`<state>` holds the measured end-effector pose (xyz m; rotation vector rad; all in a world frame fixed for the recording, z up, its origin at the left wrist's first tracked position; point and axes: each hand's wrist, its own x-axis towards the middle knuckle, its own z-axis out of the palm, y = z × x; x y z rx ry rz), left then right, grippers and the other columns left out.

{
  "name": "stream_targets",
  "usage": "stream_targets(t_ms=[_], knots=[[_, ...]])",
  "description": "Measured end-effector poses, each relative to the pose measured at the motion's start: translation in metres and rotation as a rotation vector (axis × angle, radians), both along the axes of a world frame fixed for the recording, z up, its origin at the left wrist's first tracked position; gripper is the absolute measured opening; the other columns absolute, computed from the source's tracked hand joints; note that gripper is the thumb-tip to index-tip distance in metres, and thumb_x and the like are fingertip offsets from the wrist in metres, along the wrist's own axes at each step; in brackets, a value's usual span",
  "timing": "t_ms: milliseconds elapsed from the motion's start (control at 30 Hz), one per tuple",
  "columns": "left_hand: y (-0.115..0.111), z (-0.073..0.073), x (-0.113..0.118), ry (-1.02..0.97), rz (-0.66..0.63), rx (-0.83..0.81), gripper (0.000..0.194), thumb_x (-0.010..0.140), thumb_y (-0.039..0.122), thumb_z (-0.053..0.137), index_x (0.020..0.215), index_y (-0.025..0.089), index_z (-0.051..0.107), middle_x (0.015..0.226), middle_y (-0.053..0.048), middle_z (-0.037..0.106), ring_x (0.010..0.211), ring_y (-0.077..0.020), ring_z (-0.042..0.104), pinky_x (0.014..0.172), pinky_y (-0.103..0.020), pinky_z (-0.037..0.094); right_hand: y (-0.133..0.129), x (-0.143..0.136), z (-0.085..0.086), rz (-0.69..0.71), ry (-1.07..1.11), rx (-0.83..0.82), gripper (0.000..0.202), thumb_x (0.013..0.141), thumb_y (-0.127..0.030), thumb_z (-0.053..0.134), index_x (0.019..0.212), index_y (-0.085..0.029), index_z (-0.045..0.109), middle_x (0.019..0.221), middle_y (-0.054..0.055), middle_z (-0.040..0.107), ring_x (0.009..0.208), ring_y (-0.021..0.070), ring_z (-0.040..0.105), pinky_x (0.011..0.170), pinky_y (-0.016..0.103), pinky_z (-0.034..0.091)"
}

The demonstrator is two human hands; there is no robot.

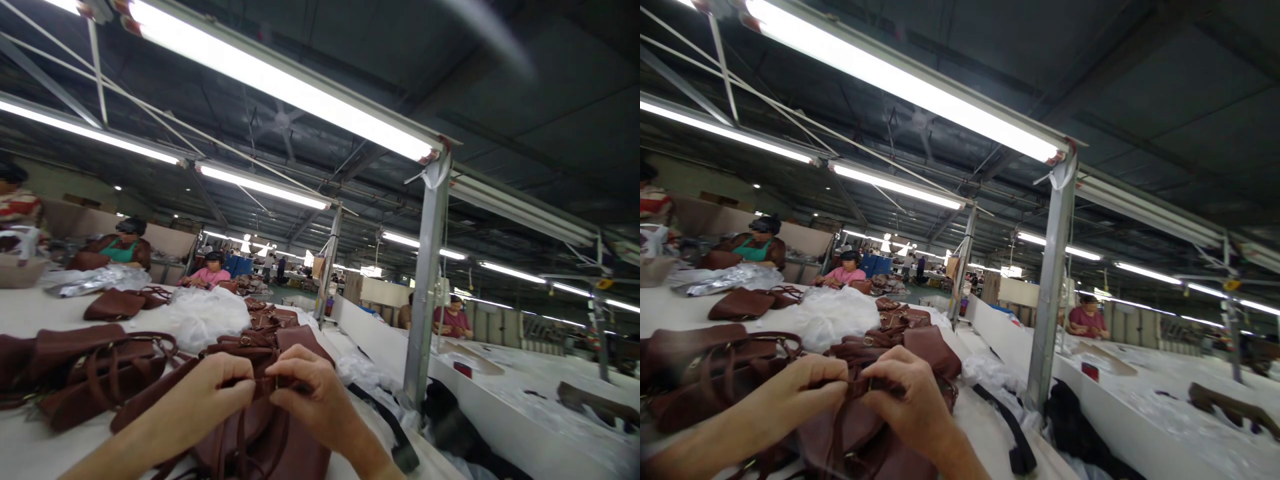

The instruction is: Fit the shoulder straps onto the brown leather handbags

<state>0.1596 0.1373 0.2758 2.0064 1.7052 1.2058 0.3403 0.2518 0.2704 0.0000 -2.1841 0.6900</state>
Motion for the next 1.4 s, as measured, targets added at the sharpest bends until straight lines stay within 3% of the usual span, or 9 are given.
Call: stream_targets(t_ms=[100,200,467,700,867,967,1100,1200,1400], knots=[[-0.002,0.000,-0.003,-0.063,-0.031,-0.066,0.026,0.077,0.039,0.050,0.062,0.018,0.053,0.058,0.005,0.041,0.057,-0.0124,0.035,0.052,-0.024,0.024,0.003,0.005,-0.004,-0.010,0.015,-0.184,0.038,0.069,-0.015,0.081,0.105,-0.025,0.075,0.087,0.000,0.070,0.079,0.0162,0.065,0.073,0.026,0.050],[0.000,-0.003,-0.005,-0.121,-0.090,-0.078,0.033,0.079,0.047,0.054,0.062,0.019,0.050,0.058,0.006,0.037,0.055,-0.0111,0.030,0.050,-0.024,0.021,0.003,0.007,-0.009,0.025,0.025,-0.284,0.036,0.064,-0.016,0.085,0.097,-0.023,0.074,0.080,-0.002,0.071,0.073,0.0152,0.064,0.068,0.025,0.050],[0.006,-0.012,0.021,-0.067,0.022,0.047,0.025,0.074,0.040,0.049,0.057,0.021,0.047,0.056,0.005,0.039,0.057,-0.0127,0.036,0.053,-0.024,0.026,-0.009,0.003,-0.016,-0.023,0.084,-0.146,0.034,0.061,-0.012,0.083,0.092,-0.023,0.073,0.083,-0.001,0.073,0.072,0.0147,0.066,0.067,0.022,0.050],[0.017,-0.019,0.024,-0.255,-0.057,-0.022,0.032,0.072,0.050,0.056,0.061,0.021,0.049,0.051,0.007,0.040,0.050,-0.0107,0.033,0.048,-0.024,0.023,-0.004,0.005,-0.021,-0.035,0.056,-0.187,0.023,0.070,-0.018,0.081,0.091,-0.022,0.074,0.079,0.000,0.073,0.069,0.0164,0.066,0.064,0.024,0.051],[0.031,-0.041,0.015,-0.470,-0.154,0.045,0.036,0.076,0.053,0.066,0.084,0.020,0.054,0.063,0.009,0.041,0.051,-0.0078,0.033,0.046,-0.020,0.024,-0.005,0.002,-0.022,-0.017,0.130,-0.088,0.013,0.078,-0.026,0.080,0.089,-0.024,0.073,0.092,0.002,0.075,0.083,0.0186,0.069,0.074,0.026,0.053],[0.030,-0.045,0.011,-0.500,-0.264,-0.047,0.030,0.084,0.048,0.061,0.097,0.022,0.053,0.064,0.010,0.043,0.044,-0.0056,0.030,0.039,-0.018,0.018,-0.006,0.000,-0.019,-0.089,0.151,-0.028,0.012,0.078,-0.033,0.079,0.082,-0.023,0.074,0.091,0.004,0.069,0.084,0.0188,0.064,0.070,0.027,0.050],[0.022,-0.039,0.009,-0.499,-0.384,-0.110,0.018,0.084,0.031,0.059,0.097,0.023,0.051,0.066,0.010,0.049,0.041,-0.0034,0.034,0.038,-0.016,0.019,-0.004,0.000,-0.016,-0.084,0.041,-0.237,0.015,0.072,-0.034,0.083,0.079,-0.022,0.076,0.079,0.001,0.068,0.074,0.0166,0.061,0.066,0.026,0.046],[0.020,-0.038,0.010,-0.466,-0.377,-0.103,0.019,0.083,0.027,0.055,0.102,0.024,0.050,0.069,0.008,0.056,0.044,-0.0057,0.047,0.039,-0.015,0.027,-0.003,0.000,-0.013,0.005,-0.021,-0.432,0.016,0.070,-0.032,0.081,0.080,-0.021,0.077,0.077,0.001,0.071,0.072,0.0162,0.061,0.067,0.027,0.046],[0.024,-0.031,0.017,-0.401,-0.202,0.005,0.020,0.074,0.027,0.063,0.092,0.019,0.061,0.070,0.006,0.057,0.052,-0.0094,0.049,0.049,-0.020,0.040,-0.006,-0.010,0.000,0.000,0.054,-0.427,0.015,0.064,-0.024,0.082,0.075,-0.020,0.074,0.069,-0.002,0.067,0.066,0.0137,0.056,0.064,0.025,0.044]])
